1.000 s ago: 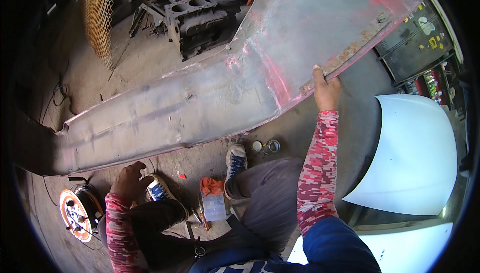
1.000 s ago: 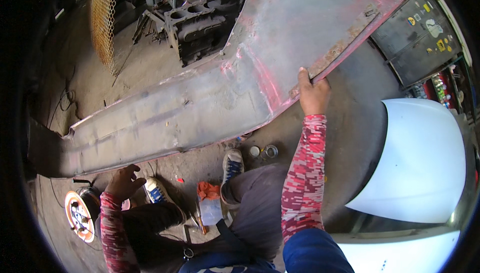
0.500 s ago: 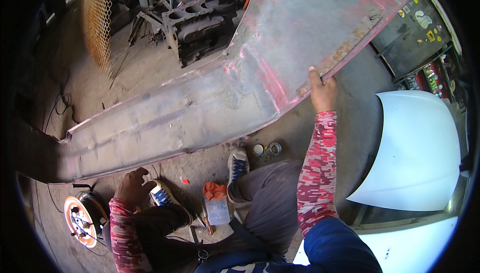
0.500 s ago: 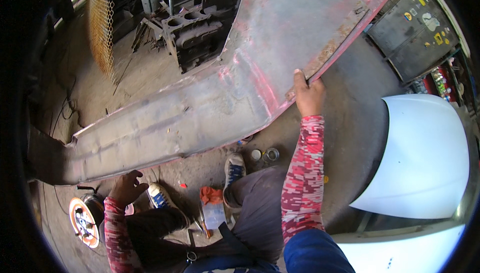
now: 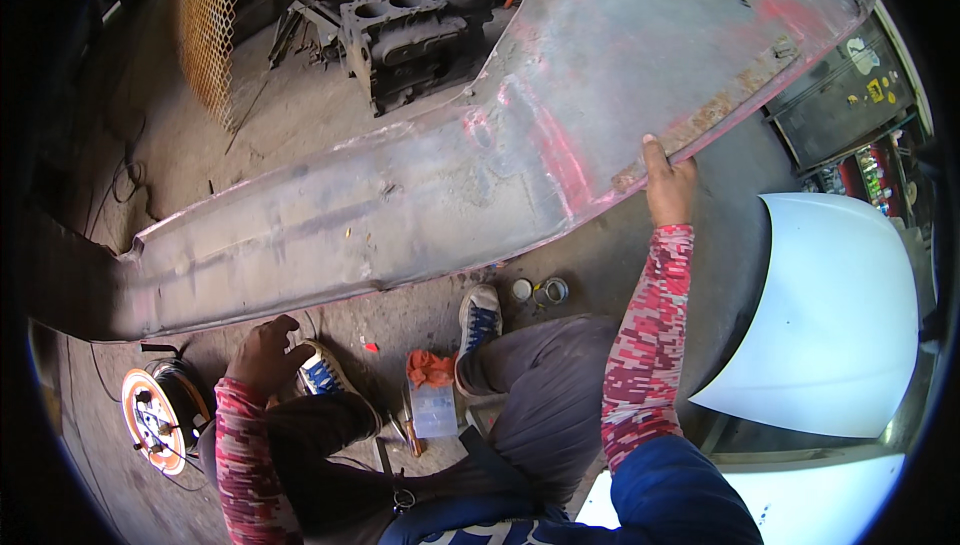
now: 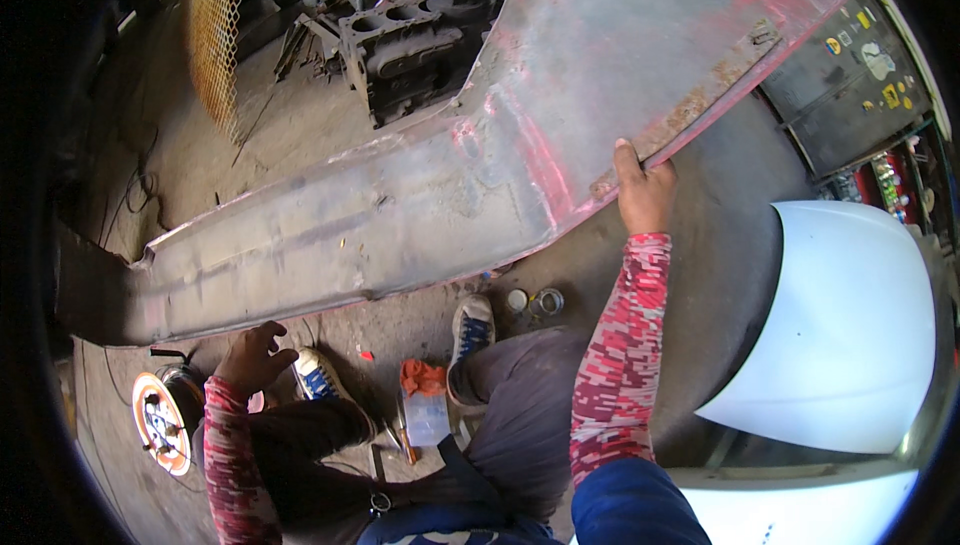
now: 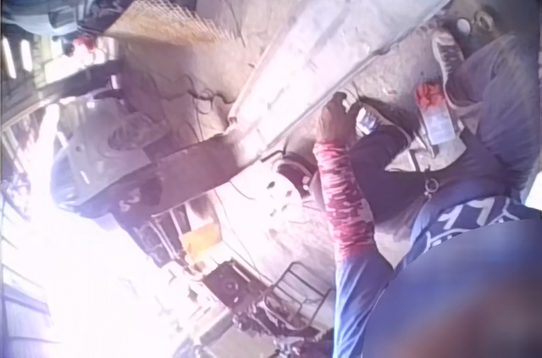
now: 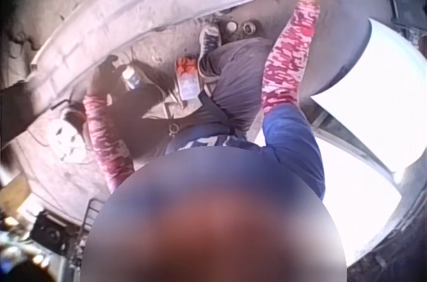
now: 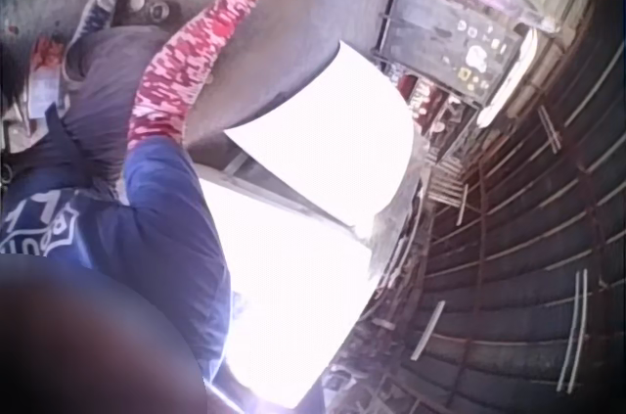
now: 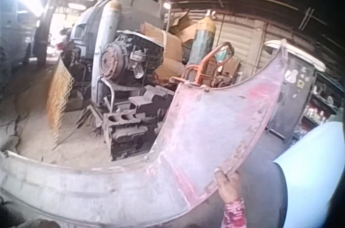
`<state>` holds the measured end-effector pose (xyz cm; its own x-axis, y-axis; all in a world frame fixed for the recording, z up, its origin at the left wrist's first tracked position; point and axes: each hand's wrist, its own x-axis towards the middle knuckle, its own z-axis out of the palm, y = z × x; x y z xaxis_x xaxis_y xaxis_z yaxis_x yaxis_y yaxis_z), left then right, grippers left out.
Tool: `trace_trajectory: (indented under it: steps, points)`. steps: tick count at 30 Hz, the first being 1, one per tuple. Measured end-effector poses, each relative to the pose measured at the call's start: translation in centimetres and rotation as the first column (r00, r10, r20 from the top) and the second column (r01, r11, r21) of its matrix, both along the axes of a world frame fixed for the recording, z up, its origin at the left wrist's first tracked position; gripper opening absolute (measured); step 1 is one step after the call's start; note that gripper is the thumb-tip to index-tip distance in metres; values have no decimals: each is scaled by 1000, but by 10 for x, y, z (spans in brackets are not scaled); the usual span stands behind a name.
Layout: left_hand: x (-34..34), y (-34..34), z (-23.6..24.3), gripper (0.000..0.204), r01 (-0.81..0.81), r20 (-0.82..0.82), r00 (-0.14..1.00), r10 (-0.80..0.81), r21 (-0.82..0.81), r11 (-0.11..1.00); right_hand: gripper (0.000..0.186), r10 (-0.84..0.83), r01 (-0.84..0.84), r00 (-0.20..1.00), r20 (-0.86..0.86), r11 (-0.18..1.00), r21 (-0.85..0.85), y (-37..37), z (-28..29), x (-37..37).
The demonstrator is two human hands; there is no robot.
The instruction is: The person retrieves a white mesh patch, tears it to size, and applies it to a damaged area on a red car bumper. They then flip the bumper over and use an angle grinder to smooth the inner surface.
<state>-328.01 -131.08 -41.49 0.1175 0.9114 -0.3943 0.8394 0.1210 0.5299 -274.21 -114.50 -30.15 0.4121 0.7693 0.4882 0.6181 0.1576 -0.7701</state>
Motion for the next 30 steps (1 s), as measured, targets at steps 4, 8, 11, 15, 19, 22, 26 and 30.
trace_trajectory:
  steps: [4,8,11,15,19,22,26,30]
  points:
    - [-1,0,-2,53,30,-6,1000,-30,15,999,25,35,-39,997,75,998,46,3,-1,1]
    - [0,0,-2,52,47,-7,999,-47,59,997,29,41,-37,997,61,997,-74,1,0,3]
    - [0,-1,-2,52,22,3,1000,-22,23,999,34,52,-48,995,87,997,-57,-1,0,5]
    - [-1,-1,-2,54,9,-28,1000,-10,-37,999,42,-33,50,985,169,994,-93,3,-4,9]
    - [1,-3,-2,52,-3,-5,1000,3,33,999,43,-3,8,982,188,1000,-30,9,-9,15]
    - [2,-3,0,54,1,-33,999,-1,-5,1000,44,-1,10,993,120,997,-72,9,-10,18]
    - [3,-1,3,58,30,-49,998,-31,-26,999,45,-11,28,988,157,994,-105,6,-5,15]
    - [4,-2,3,54,-14,-20,1000,14,-20,1000,45,-51,67,985,164,993,-94,3,-2,9]
